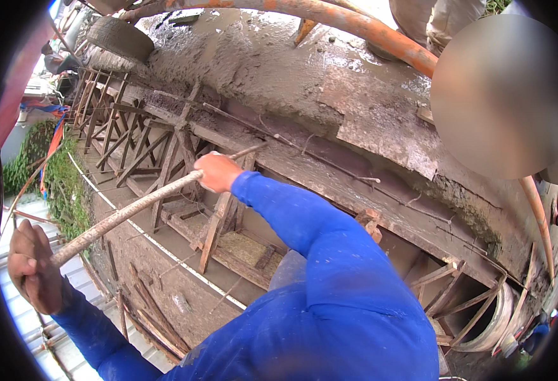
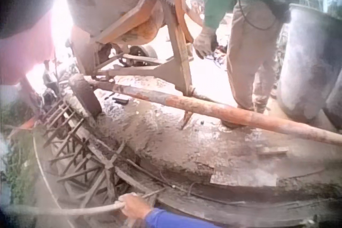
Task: The person uses a long wooden stick to push and level wet concrete inside a large cylindrical formwork. They repeatedly probe and smooth the surface while standing on wooden supports, occasionally stepping to adjust their position.
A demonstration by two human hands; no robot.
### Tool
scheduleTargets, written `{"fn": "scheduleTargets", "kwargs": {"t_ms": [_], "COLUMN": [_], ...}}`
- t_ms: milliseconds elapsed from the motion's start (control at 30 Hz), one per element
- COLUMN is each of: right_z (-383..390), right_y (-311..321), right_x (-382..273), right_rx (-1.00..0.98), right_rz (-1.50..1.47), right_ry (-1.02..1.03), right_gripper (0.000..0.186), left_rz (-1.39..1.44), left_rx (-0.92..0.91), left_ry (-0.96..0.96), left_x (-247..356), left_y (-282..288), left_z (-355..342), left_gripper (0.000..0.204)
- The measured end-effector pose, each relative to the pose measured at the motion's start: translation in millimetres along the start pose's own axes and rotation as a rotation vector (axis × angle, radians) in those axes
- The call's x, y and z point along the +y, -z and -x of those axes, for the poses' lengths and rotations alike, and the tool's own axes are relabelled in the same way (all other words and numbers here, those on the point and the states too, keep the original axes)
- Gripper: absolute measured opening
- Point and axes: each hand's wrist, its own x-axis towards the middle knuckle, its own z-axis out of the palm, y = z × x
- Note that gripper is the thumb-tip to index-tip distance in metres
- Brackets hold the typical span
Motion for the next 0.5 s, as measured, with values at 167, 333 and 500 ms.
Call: {"fn": "scheduleTargets", "kwargs": {"t_ms": [167, 333, 500], "right_z": [103.4, 189.0, 206.2], "right_y": [62.5, 94.5, 113.8], "right_x": [-20.2, -33.9, -86.8], "right_rx": [-0.084, -0.043, -0.07], "right_rz": [0.023, 0.058, 0.085], "right_ry": [-0.239, -0.343, -0.308], "right_gripper": [0.014, 0.014, 0.014], "left_rz": [0.105, 0.251, 0.368], "left_rx": [-0.001, -0.046, 0.126], "left_ry": [-0.047, 0.076, 0.043], "left_x": [10.6, 9.7, 39.6], "left_y": [-27.3, -58.2, -26.2], "left_z": [-10.4, 0.9, 5.0], "left_gripper": [0.015, 0.012, 0.012]}}
